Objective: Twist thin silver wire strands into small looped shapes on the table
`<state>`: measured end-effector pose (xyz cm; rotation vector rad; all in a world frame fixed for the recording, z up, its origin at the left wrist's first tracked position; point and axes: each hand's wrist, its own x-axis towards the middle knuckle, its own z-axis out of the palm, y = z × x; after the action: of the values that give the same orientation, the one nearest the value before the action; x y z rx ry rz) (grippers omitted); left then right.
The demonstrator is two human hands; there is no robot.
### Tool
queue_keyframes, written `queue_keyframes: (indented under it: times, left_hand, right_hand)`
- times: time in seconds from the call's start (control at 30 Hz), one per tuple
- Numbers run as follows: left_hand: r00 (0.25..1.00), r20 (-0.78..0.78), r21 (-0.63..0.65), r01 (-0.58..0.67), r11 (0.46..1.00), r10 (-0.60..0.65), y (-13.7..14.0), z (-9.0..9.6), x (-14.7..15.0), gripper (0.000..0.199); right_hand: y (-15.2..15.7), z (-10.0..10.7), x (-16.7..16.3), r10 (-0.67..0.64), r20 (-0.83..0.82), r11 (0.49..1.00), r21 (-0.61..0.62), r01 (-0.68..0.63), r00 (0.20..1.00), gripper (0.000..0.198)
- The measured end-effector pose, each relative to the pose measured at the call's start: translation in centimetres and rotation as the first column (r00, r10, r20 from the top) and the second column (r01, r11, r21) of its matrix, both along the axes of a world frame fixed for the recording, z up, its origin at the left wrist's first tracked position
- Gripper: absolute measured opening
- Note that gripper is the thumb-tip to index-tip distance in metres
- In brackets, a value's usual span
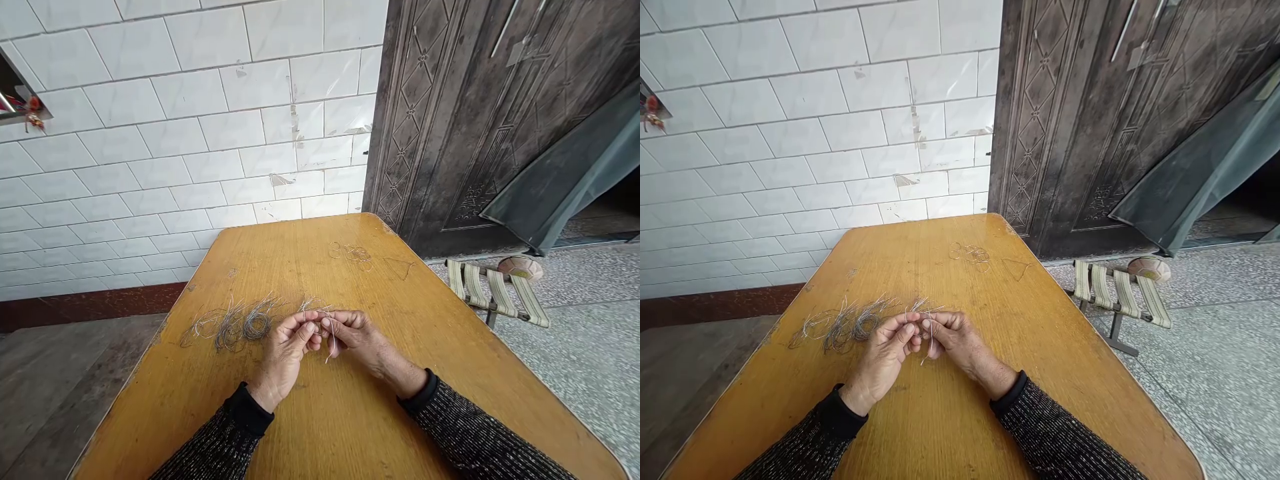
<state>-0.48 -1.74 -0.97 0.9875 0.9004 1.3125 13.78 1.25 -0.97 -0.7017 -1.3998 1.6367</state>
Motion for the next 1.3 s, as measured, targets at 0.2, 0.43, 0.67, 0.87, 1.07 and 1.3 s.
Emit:
queue_keyframes:
  times: [0.2,0.43,0.67,0.87,1.07,1.3]
  left_hand:
    - [1.000,-0.004,-0.025,0.006,1.000,-0.007,0.0,0.0,-0.3,0.023]
    - [0.999,-0.018,-0.028,0.050,0.998,-0.050,-0.1,0.0,-0.2,0.023]
    - [0.998,0.015,-0.067,0.057,0.996,-0.056,0.1,0.0,-0.2,0.024]
    - [0.997,0.073,-0.091,0.001,0.996,0.005,0.1,0.0,-0.2,0.025]
    - [0.997,-0.073,-0.043,0.037,0.998,-0.040,0.1,-0.2,-0.3,0.030]
    - [0.936,-0.349,0.046,0.076,0.996,-0.056,-0.4,0.6,0.0,0.032]
  right_hand:
    - [0.2,-0.5,0.0,-0.084,0.014,0.994,0.072,0.082,0.996,0.038]
    - [0.2,-0.5,-0.1,-0.047,0.073,0.984,0.177,0.034,0.996,0.035]
    - [0.2,-0.2,0.1,-0.054,-0.022,0.993,0.103,0.056,0.998,0.026]
    - [0.3,-0.1,0.2,-0.139,-0.129,0.987,-0.098,0.127,0.982,0.028]
    - [-0.2,0.7,0.1,-0.084,-0.109,0.991,-0.111,0.072,0.991,0.028]
    - [0.1,-0.7,-0.2,-0.009,-0.163,0.998,-0.059,0.000,0.987,0.028]
